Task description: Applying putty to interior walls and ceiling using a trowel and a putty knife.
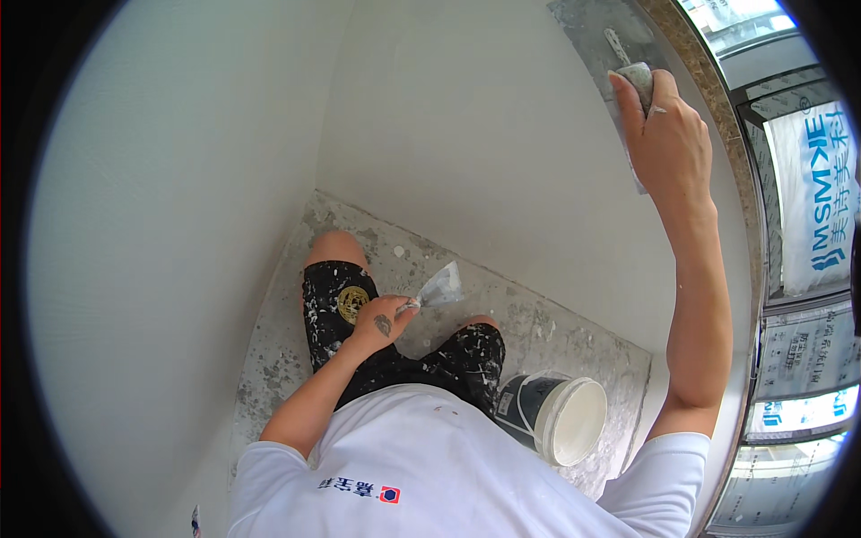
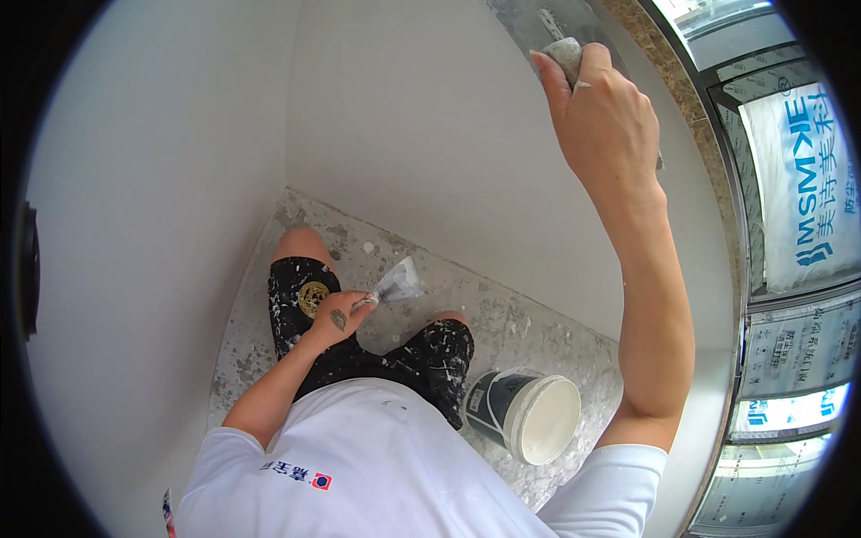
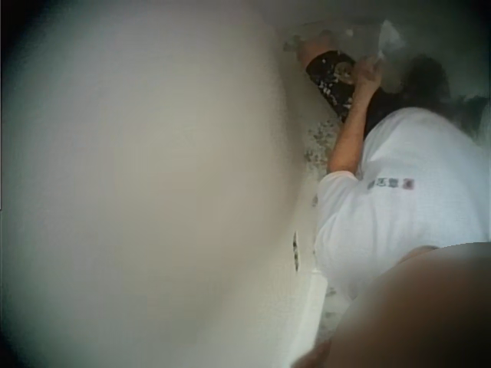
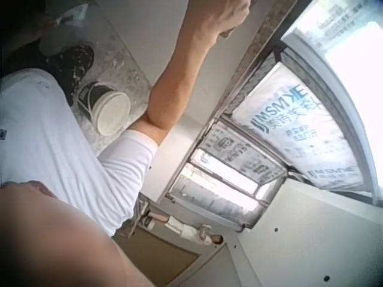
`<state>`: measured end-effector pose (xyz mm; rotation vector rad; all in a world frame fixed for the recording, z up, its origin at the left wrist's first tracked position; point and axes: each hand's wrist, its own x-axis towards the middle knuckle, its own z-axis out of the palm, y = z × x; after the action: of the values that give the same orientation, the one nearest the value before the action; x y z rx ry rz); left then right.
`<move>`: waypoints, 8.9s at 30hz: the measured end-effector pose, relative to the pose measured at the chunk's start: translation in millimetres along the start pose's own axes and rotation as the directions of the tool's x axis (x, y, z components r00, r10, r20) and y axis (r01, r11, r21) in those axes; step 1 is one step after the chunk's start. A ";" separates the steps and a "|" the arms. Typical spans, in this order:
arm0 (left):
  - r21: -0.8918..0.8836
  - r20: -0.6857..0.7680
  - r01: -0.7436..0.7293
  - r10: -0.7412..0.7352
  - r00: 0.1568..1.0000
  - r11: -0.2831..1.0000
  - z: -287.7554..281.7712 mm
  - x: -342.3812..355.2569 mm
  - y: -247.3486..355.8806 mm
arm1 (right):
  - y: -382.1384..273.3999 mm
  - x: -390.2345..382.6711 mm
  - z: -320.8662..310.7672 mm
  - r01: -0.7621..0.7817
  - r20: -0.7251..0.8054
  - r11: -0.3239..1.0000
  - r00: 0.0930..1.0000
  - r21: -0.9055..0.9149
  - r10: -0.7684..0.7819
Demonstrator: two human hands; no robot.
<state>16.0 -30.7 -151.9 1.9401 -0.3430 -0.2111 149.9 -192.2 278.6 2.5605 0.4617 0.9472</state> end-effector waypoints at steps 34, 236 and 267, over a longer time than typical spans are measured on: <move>-0.626 0.673 0.422 0.182 0.717 0.656 12.6 23.3 85.4 | 121.2 -335.3 1.6 -0.754 0.789 -0.235 0.584 0.614 0.191; -0.798 0.231 0.272 -0.144 0.962 0.538 -5.3 -26.6 42.9 | -40.2 -138.1 247.3 -0.161 0.261 -0.217 0.762 0.963 0.593; -0.207 0.175 0.087 -0.050 0.983 0.975 -47.9 29.6 101.4 | 16.3 -281.1 90.6 -0.638 0.679 0.237 0.707 0.733 -0.198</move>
<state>44.3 -35.0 -39.6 1.7265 -0.3497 -0.4422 11.1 -345.7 67.3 3.8983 0.4777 -0.6533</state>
